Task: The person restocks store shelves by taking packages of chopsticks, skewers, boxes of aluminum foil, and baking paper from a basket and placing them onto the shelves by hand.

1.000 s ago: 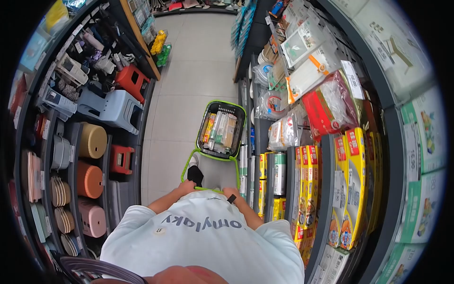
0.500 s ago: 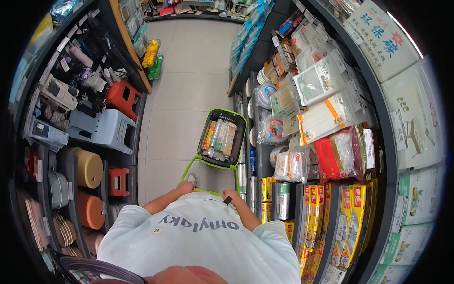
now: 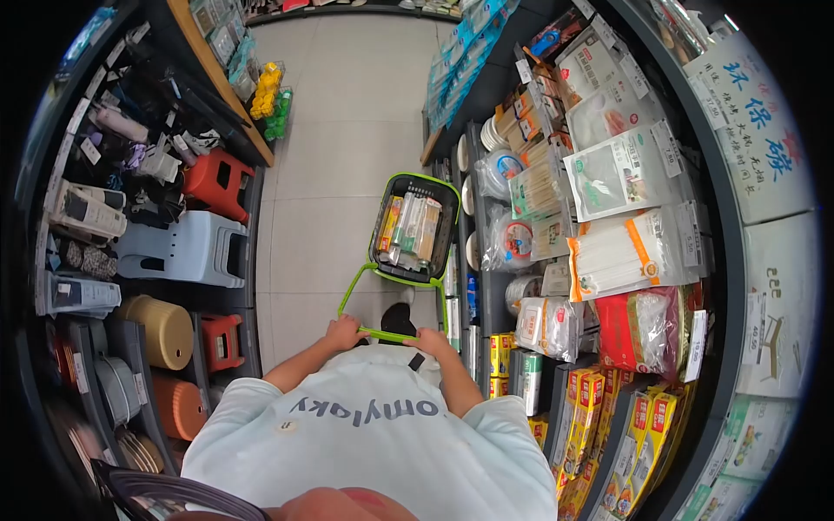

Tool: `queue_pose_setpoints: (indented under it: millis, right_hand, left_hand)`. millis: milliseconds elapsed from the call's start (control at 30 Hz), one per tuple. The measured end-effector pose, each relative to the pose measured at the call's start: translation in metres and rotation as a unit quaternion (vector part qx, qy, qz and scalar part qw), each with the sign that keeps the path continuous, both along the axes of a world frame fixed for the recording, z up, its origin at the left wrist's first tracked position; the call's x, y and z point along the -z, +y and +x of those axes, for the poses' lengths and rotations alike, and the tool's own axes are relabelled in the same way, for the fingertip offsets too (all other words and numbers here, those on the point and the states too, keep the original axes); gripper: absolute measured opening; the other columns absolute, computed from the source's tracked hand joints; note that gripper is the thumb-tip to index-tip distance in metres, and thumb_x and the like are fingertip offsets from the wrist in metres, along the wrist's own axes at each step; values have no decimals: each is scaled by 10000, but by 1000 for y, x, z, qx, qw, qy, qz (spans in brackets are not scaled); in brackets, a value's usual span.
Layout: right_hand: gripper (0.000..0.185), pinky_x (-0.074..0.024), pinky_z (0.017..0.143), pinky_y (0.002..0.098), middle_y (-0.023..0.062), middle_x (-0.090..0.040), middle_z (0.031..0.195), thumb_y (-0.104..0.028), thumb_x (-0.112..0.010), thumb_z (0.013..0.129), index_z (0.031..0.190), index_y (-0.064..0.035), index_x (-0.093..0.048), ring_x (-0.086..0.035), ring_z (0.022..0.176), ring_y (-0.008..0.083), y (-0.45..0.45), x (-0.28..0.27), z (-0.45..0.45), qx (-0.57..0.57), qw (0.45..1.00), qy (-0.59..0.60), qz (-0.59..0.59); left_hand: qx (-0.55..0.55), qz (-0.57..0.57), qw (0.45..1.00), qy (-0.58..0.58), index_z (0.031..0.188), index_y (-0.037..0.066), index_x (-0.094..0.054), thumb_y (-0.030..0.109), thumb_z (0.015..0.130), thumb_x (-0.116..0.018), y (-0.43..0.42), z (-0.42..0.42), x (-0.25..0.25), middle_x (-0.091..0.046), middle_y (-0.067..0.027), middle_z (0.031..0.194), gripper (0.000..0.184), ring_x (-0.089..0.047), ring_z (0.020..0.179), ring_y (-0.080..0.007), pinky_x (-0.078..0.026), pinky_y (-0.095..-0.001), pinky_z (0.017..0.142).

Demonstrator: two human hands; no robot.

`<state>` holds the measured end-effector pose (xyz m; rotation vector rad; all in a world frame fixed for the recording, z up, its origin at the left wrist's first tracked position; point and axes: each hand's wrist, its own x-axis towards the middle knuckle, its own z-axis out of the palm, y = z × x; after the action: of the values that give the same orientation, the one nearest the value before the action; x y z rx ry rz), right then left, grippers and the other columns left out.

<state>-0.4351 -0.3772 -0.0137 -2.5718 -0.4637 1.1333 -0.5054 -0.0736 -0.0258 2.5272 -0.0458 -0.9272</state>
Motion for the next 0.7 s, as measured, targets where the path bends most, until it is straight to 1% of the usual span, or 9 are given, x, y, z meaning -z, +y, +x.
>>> queue_pose_setpoints:
  millis: [67, 133, 233, 333, 467, 533, 567, 633, 700]
  right_hand:
    - [677, -512, 737, 446, 149, -694, 822, -730, -641, 765, 849, -59, -680, -673, 829, 349, -5, 6, 11, -5, 1000, 8, 7]
    - [667, -477, 785, 478, 159, -709, 944, -718, -650, 754, 901, -69, -690, -663, 944, 358, -10, 16, 29, -15, 999, 47, 5]
    - [601, -467, 806, 484, 170, -706, 932, -665, -678, 759, 898, -81, -695, -657, 958, 371, -14, 19, 63, 2, 997, 72, 19]
    - [550, -450, 840, 507, 172, -708, 928, -626, -693, 761, 895, -92, -697, -659, 961, 379, -23, 21, 100, 2, 997, 66, 30]
    - [543, -433, 875, 530, 178, -709, 943, -613, -683, 775, 919, -90, -698, -664, 960, 385, -39, 35, 139, -1, 997, 56, 53]
    - [529, -426, 885, 544, 181, -711, 955, -598, -653, 807, 947, -89, -696, -663, 969, 388, -44, 46, 151, -23, 998, 1, 51]
    - [529, -426, 885, 544, 181, -711, 955, -598, -653, 807, 947, -89, -696, -663, 969, 388, -47, 51, 156, -21, 998, 2, 55]
    - [462, -428, 886, 542, 177, -712, 976, -530, -614, 863, 980, -90, -691, -659, 991, 387, -51, 56, 167, -22, 998, -19, 52]
    - [432, -427, 886, 544, 173, -712, 985, -500, -605, 876, 989, -91, -689, -658, 995, 386, -53, 55, 182, -40, 998, -23, 44]
  left_hand:
    - [8, 6, 1000, -6, 1121, 109, -689, 634, 912, -508, -4, 8, 6, -625, -120, 1194, 594, -521, 1208, -290, -443, -569, 918]
    - [19, 13, 1000, -6, 1125, 109, -691, 626, 912, -510, -7, 24, 9, -625, -119, 1194, 588, -510, 1221, -288, -432, -580, 923]
    - [30, 21, 999, 11, 1135, 107, -687, 625, 909, -513, -4, 57, 4, -628, -116, 1201, 591, -507, 1225, -281, -422, -586, 935]
    - [29, 28, 999, 34, 1148, 115, -683, 630, 908, -510, -13, 95, -3, -632, -112, 1215, 594, -510, 1228, -280, -414, -588, 952]
    - [38, 54, 996, 53, 1157, 126, -682, 641, 909, -503, -29, 144, -6, -638, -103, 1229, 599, -510, 1235, -279, -411, -589, 964]
    - [49, 60, 995, 55, 1133, 116, -679, 645, 911, -495, -34, 164, -5, -652, -104, 1185, 603, -516, 1225, -283, -448, -598, 920]
    - [50, 64, 995, 56, 1133, 116, -679, 645, 911, -495, -36, 174, -4, -652, -104, 1185, 603, -516, 1225, -283, -448, -598, 920]
    - [57, 72, 994, 58, 1130, 117, -680, 640, 913, -498, -44, 195, -5, -651, -108, 1194, 595, -528, 1214, -290, -449, -598, 921]
    - [58, 76, 993, 66, 1127, 117, -681, 638, 914, -499, -51, 212, -5, -651, -110, 1194, 591, -533, 1208, -297, -449, -602, 923]
